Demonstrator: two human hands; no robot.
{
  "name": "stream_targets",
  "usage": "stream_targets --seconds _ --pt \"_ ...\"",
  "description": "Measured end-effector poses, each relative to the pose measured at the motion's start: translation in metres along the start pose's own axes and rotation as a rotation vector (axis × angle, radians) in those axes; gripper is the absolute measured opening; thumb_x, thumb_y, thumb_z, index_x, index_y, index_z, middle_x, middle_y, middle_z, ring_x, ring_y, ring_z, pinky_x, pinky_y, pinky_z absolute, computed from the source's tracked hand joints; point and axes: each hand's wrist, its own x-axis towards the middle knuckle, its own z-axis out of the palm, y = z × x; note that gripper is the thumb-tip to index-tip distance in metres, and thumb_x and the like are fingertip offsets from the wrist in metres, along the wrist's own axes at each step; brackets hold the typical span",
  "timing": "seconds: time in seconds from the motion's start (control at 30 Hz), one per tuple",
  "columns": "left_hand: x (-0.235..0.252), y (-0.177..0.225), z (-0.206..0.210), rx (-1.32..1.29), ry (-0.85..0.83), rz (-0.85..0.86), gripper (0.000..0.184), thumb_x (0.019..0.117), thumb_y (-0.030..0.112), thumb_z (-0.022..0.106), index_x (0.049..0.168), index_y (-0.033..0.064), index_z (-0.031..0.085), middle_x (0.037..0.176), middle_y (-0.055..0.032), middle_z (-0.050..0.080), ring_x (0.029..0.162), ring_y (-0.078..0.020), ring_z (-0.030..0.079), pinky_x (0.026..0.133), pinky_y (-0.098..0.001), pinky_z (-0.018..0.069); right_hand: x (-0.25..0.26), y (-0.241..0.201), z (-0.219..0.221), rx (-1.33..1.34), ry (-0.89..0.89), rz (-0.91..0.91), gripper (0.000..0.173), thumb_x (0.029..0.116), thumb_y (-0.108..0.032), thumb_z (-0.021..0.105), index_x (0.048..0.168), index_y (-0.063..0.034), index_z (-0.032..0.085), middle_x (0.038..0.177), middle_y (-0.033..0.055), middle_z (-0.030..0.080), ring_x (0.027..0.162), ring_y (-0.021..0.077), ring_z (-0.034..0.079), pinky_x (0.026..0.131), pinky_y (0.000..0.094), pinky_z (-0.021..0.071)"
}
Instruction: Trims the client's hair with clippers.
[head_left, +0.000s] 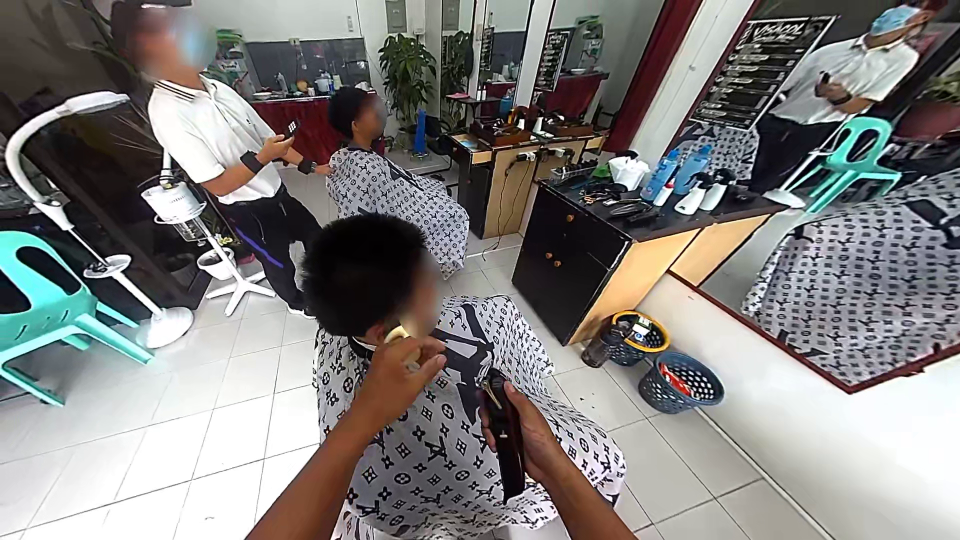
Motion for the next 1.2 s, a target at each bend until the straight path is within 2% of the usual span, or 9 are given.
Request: stream_targets --seconds 0.07,0.17,0.23,0.37,0.47,0.57,0.67,0.8,1.2 --pt "-0.009 -0.012 -0.003 0.329 0.281 0.237 0.021 0.0962 0.020 0.065 0.103 0.0041 0.076 0.099 -0.0107 0.076 0.081 -0.0175 0.071 0.070 -0.0345 0.0587 0.003 -0.002 0.002 0.010 -0.026 -0.010 0.055 0.1037 -0.050 0.038 0.118 0.0000 0.054 0.075 0.0083 0.065 0.054 0.0149 0.063 0.049 0.0272 0.0559" --pt "-0.009 -0.021 -0.015 0.517 0.477 0.228 0.020 0.0953 0.022 0.066 0.101 0.0059 0.077 0.101 -0.0135 0.075 0.082 -0.0224 0.072 0.066 -0.0365 0.0581 0.011 -0.006 0.008 0.000 -0.045 -0.013 0.054 0.1015 -0.051 0.045 0.119 -0.0005 0.053 0.076 0.0079 0.065 0.055 0.0148 0.063 0.050 0.0275 0.0565" --pt "-0.007 -0.027 -0.021 0.631 0.517 0.160 0.021 0.0948 0.024 0.068 0.100 0.0075 0.080 0.101 -0.0142 0.075 0.087 -0.0281 0.073 0.073 -0.0461 0.0589 0.019 -0.014 0.017 -0.048 -0.061 -0.032 0.054 0.1023 -0.050 0.041 0.120 -0.0005 0.053 0.076 0.0065 0.064 0.056 0.0140 0.063 0.051 0.0271 0.0561" --pt "-0.008 -0.038 -0.022 0.613 0.493 -0.010 0.019 0.0949 0.024 0.072 0.105 0.0100 0.080 0.097 -0.0186 0.073 0.088 -0.0372 0.071 0.073 -0.0573 0.0552 0.043 -0.035 0.047 -0.168 -0.063 -0.008 0.067 0.1083 -0.044 0.005 0.124 0.0011 0.053 0.076 0.0063 0.064 0.059 0.0159 0.063 0.054 0.0295 0.0566" --pt "-0.008 -0.041 -0.021 0.517 0.446 -0.159 0.020 0.0969 0.027 0.071 0.107 0.0123 0.080 0.092 -0.0178 0.074 0.087 -0.0390 0.070 0.077 -0.0608 0.0521 0.064 -0.045 0.067 -0.278 -0.056 0.011 0.047 0.1107 -0.031 0.020 0.115 -0.0005 0.056 0.081 0.0080 0.064 0.066 0.0181 0.065 0.062 0.0336 0.0585" --pt "-0.008 -0.044 -0.020 0.486 0.456 -0.185 0.019 0.0961 0.027 0.072 0.105 0.0125 0.081 0.090 -0.0137 0.075 0.084 -0.0345 0.070 0.077 -0.0579 0.0518 0.080 -0.053 0.082 -0.494 -0.086 -0.021 0.030 0.1097 -0.024 0.044 0.114 0.0023 0.058 0.084 0.0103 0.064 0.067 0.0179 0.066 0.064 0.0340 0.0601" --pt "-0.009 -0.046 -0.022 0.479 0.459 -0.187 0.019 0.0959 0.026 0.072 0.105 0.0111 0.080 0.089 -0.0136 0.075 0.083 -0.0340 0.070 0.076 -0.0579 0.0520 0.093 -0.052 0.088 -0.629 -0.070 -0.054 0.030 0.1059 -0.027 0.057 0.109 0.0021 0.060 0.083 0.0114 0.065 0.067 0.0180 0.066 0.065 0.0336 0.0595" --pt "-0.010 -0.048 -0.024 0.458 0.461 -0.203 0.017 0.0959 0.026 0.073 0.104 0.0130 0.080 0.087 -0.0088 0.075 0.081 -0.0279 0.069 0.077 -0.0528 0.0504 0.098 -0.049 0.089 -0.691 -0.074 -0.100 0.031 0.1052 -0.029 0.058 0.107 0.0019 0.061 0.080 0.0107 0.064 0.067 0.0173 0.066 0.066 0.0334 0.0585" --pt "-0.011 -0.052 -0.023 0.442 0.463 -0.200 0.018 0.0959 0.027 0.073 0.104 0.0132 0.080 0.087 -0.0072 0.075 0.081 -0.0256 0.068 0.077 -0.0513 0.0504 0.095 -0.050 0.091 -0.687 -0.093 -0.159 0.029 0.1057 -0.029 0.057 0.109 -0.0001 0.061 0.082 0.0099 0.065 0.070 0.0170 0.066 0.069 0.0342 0.0580"
